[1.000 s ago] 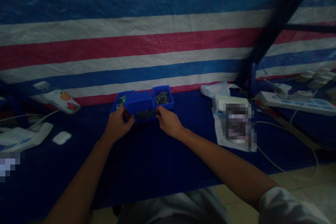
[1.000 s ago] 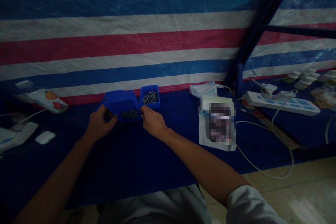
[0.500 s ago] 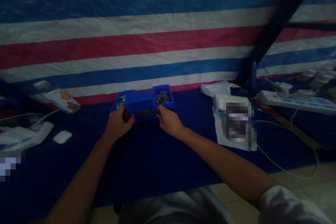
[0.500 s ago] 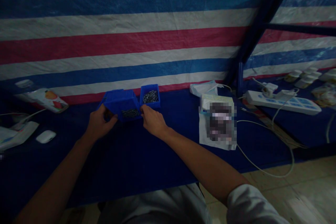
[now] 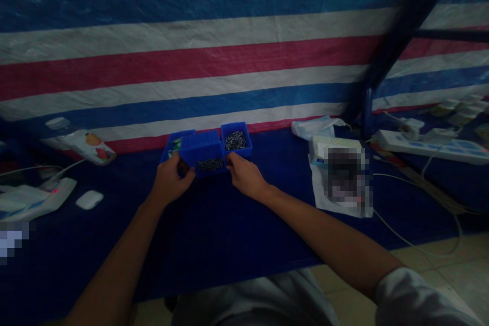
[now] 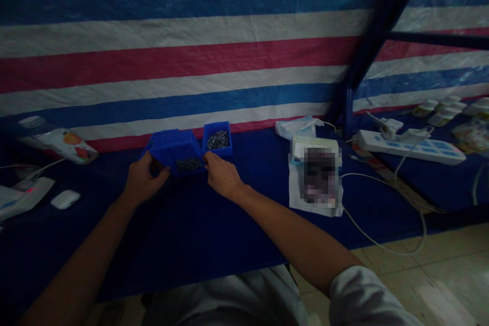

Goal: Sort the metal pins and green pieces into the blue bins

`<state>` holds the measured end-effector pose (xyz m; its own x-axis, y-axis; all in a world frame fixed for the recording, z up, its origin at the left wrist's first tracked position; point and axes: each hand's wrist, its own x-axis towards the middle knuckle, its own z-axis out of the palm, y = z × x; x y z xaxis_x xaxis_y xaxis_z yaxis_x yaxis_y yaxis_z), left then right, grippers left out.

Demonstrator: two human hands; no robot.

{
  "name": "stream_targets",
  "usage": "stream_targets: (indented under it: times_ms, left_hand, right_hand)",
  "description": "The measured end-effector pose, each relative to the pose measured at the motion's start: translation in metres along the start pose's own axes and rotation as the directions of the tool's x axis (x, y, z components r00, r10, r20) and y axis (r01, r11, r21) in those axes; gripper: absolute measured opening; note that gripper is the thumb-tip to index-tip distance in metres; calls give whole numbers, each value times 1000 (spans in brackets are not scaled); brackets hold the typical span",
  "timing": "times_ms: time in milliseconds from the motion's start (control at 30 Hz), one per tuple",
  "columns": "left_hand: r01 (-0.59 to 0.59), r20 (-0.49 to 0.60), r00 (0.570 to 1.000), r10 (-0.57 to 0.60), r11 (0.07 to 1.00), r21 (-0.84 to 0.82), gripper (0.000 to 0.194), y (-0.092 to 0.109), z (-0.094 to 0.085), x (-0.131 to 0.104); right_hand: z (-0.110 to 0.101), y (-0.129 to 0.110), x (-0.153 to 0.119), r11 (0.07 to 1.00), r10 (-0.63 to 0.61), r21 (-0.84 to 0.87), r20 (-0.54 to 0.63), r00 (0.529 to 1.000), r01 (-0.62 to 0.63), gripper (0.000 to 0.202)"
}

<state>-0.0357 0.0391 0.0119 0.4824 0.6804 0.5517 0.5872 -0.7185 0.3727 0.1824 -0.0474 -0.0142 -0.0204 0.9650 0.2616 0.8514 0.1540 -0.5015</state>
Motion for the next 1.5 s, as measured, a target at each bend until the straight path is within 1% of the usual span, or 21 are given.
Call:
stream_targets:
  times_ms: [200,433,600,767,967,1133,1267,1500]
  left_hand:
    - [9,10,1000,-10,1000,30,19,0,0,-1]
    - [-22,17,1000,21,999,29,17,2,-1,1]
    - [-9,29,1000,8,999,36,18,3,-2,1]
    - [2,19,1000,-3,999,42,19,3,-1,1]
    - [-19,3,1000,19,999,41,18,3,0,0]
    - [-13,12,1000,12,999,53,20,2,-1,0]
    - [-14,16,1000,13,998,56,18,5,-2,-1]
    - [-47,-5,999,47,998,45,15,6,-2,-1]
  right_hand:
    - [0,0,0,1000,-5,-14,8,1000,5,15]
    - [-3,-2,-2,1000,-14,-6,13,1000,14,14]
    - [-5,-3,-2,1000,-23,4,9,1000,23,15]
    - [-4,-3,-2,1000,-21,5,11,1000,21,16]
    - [-4,-2,-2,1000,-26,16,3,1000,26,15]
    - [-6,-3,-3,1000,-25,-9,11,1000,25,16]
    - [-7,-4,-4,999,-37,-15,11,999,38,16]
    - [-7,-4,-4,999,-44,-14,-6,999,44,15]
